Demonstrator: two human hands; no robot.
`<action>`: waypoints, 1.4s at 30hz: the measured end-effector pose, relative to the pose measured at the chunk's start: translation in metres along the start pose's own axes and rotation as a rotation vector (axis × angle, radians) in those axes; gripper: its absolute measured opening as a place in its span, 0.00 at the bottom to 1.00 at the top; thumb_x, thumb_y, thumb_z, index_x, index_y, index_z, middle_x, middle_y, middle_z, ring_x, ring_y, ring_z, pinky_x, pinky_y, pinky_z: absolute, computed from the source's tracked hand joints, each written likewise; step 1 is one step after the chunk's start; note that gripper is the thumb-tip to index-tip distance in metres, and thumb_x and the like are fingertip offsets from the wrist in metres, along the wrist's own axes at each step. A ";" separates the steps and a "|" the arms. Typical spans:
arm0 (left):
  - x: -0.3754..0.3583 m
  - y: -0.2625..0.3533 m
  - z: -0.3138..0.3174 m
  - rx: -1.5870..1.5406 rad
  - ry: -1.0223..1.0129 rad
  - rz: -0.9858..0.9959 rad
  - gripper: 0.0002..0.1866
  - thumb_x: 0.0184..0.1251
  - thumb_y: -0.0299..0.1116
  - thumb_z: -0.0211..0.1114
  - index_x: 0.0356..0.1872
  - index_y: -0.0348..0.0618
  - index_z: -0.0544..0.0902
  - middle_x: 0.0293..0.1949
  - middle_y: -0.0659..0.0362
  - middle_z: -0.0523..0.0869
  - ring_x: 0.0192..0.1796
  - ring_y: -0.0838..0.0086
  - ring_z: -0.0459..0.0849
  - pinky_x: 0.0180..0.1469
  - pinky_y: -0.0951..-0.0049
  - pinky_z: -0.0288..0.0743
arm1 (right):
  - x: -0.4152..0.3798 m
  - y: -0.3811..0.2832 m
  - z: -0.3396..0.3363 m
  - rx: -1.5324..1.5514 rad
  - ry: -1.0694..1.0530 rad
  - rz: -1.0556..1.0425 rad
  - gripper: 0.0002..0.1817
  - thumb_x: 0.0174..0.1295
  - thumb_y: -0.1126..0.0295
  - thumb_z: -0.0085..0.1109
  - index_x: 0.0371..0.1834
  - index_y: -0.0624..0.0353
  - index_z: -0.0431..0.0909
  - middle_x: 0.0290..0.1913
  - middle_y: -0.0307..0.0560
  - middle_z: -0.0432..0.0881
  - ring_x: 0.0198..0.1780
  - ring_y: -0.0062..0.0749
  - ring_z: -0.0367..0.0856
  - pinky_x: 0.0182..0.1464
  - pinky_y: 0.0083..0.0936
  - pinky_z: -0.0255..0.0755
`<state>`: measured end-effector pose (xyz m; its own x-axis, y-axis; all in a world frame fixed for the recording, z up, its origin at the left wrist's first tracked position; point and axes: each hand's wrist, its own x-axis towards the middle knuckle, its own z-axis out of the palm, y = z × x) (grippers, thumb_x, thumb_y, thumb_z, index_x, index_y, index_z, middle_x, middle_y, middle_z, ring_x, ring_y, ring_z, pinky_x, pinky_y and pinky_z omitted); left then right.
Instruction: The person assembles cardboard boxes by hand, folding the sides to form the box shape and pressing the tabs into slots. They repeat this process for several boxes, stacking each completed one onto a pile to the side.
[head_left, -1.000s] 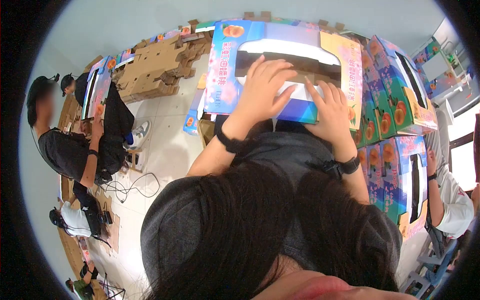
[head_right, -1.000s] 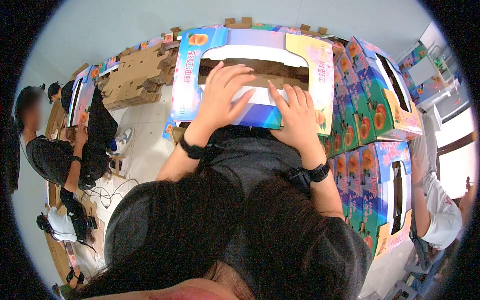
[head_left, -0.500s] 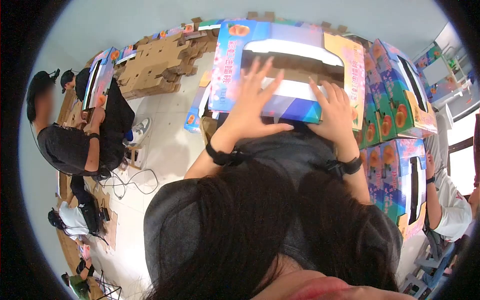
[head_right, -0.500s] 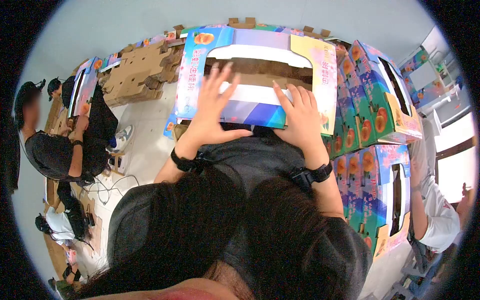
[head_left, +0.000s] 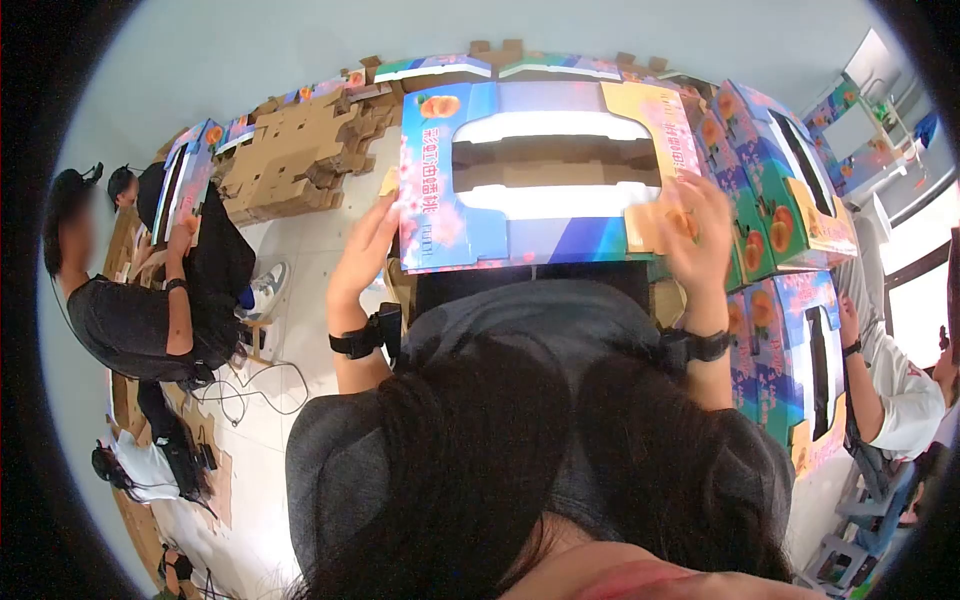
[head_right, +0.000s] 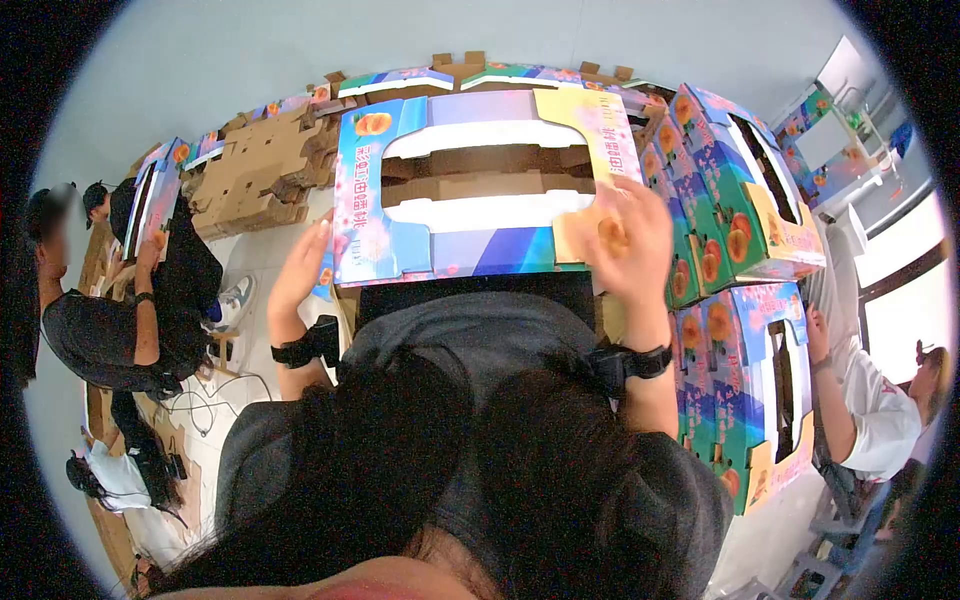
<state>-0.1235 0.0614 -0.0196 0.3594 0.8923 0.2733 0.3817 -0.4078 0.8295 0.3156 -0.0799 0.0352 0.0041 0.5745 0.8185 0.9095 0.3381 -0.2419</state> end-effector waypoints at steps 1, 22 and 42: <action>-0.003 0.008 -0.005 0.003 -0.052 -0.093 0.32 0.82 0.52 0.55 0.70 0.31 0.76 0.67 0.45 0.81 0.69 0.57 0.78 0.74 0.64 0.65 | -0.003 0.010 -0.008 -0.017 0.058 0.029 0.21 0.60 0.64 0.71 0.56 0.60 0.85 0.58 0.54 0.84 0.61 0.51 0.79 0.65 0.45 0.71; -0.034 0.019 -0.054 -0.286 -0.140 0.313 0.41 0.85 0.60 0.37 0.75 0.28 0.69 0.81 0.40 0.60 0.83 0.51 0.58 0.82 0.53 0.47 | -0.067 0.083 -0.046 0.725 -0.171 0.675 0.52 0.72 0.26 0.27 0.67 0.68 0.75 0.58 0.47 0.81 0.59 0.31 0.77 0.58 0.24 0.69; -0.027 0.186 0.000 0.759 0.010 0.530 0.65 0.35 0.57 0.86 0.82 0.60 0.64 0.83 0.43 0.57 0.85 0.44 0.48 0.83 0.40 0.37 | -0.028 0.020 -0.042 0.470 -0.191 0.558 0.20 0.66 0.71 0.71 0.58 0.69 0.82 0.50 0.45 0.89 0.52 0.25 0.83 0.58 0.26 0.75</action>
<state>-0.0622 -0.0388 0.1267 0.6407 0.5527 0.5329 0.6262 -0.7778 0.0538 0.3508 -0.1209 0.0297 0.3006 0.8587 0.4152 0.5202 0.2173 -0.8260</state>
